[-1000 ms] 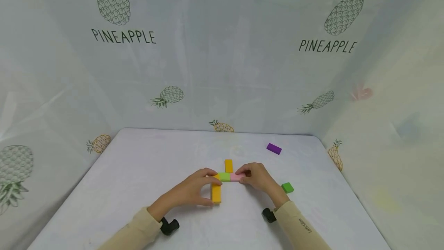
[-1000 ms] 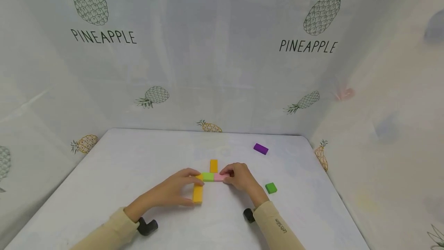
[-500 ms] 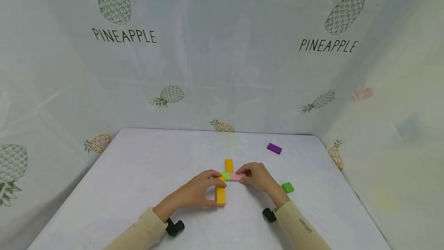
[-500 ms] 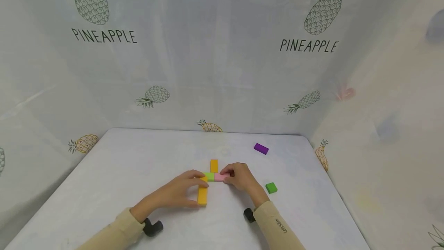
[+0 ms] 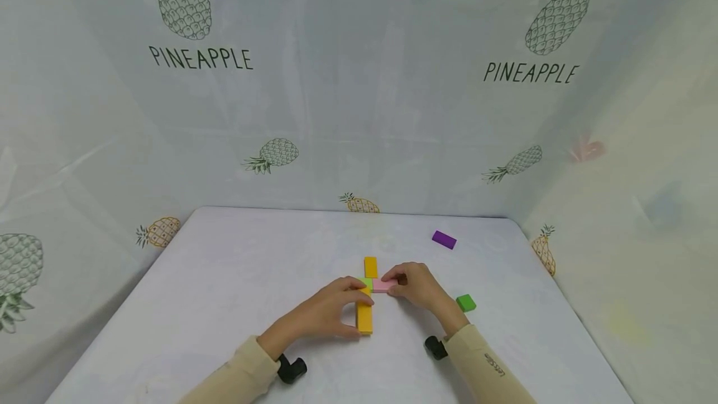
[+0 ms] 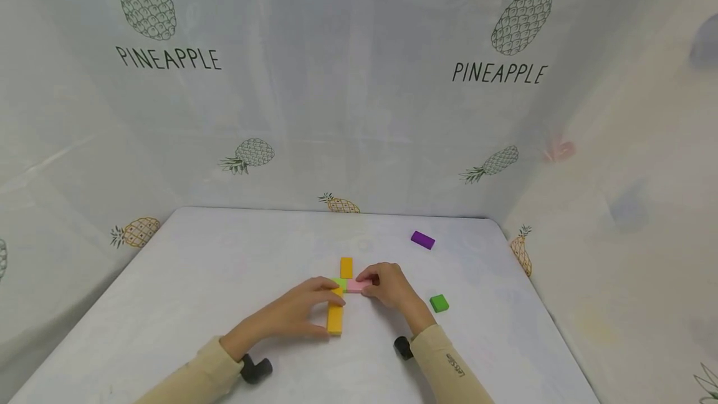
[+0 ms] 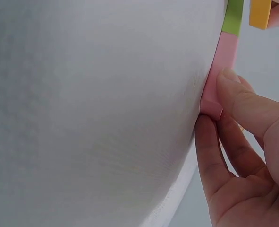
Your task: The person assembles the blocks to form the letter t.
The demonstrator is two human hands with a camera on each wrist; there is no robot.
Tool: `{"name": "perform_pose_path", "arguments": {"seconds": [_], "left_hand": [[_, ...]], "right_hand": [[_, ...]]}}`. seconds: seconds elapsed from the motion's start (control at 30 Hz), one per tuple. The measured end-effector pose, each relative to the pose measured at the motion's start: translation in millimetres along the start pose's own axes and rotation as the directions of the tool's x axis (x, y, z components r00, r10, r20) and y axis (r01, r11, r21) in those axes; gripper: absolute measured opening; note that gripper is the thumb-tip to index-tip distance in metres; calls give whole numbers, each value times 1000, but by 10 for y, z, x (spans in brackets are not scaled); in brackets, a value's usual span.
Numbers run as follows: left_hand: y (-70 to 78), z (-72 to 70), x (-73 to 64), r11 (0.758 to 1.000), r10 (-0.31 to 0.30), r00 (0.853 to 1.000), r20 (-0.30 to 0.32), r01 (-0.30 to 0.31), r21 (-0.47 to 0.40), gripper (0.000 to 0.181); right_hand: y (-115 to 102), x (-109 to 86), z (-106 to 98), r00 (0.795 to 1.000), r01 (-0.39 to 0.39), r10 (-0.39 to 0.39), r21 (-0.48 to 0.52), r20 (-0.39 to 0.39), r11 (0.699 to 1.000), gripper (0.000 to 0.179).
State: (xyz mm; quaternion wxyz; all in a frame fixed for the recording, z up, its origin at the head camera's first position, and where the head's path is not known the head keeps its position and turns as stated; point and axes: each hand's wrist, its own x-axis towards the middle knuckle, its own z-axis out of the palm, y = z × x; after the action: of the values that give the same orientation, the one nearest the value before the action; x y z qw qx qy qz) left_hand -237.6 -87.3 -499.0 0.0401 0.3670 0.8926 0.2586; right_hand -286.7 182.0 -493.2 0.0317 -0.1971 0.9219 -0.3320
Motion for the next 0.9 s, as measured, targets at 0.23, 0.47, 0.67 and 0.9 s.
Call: {"name": "perform_pose_path", "arguments": {"seconds": [0.23,0.47,0.67,0.9], "left_hand": [[66,32,34,1000,12,1000,9,-12,-8,55],[91,77,53,999,28,1000,6,-28,-20,53],[102,111,44,999,4,1000,25,-3,-41,52],[111,128,47,999,10,1000,22,-10,-39,52]], "right_hand": [[9,2,-5,1000,12,-12,-7,-5,1000,19],[11,-2,-9,1000,22,-22,-10,-6,1000,18],[5,-4,-3,1000,13,-13,-3,-6,1000,18],[20,2,-3,1000,26,-27,-23,-15,999,19]]}}
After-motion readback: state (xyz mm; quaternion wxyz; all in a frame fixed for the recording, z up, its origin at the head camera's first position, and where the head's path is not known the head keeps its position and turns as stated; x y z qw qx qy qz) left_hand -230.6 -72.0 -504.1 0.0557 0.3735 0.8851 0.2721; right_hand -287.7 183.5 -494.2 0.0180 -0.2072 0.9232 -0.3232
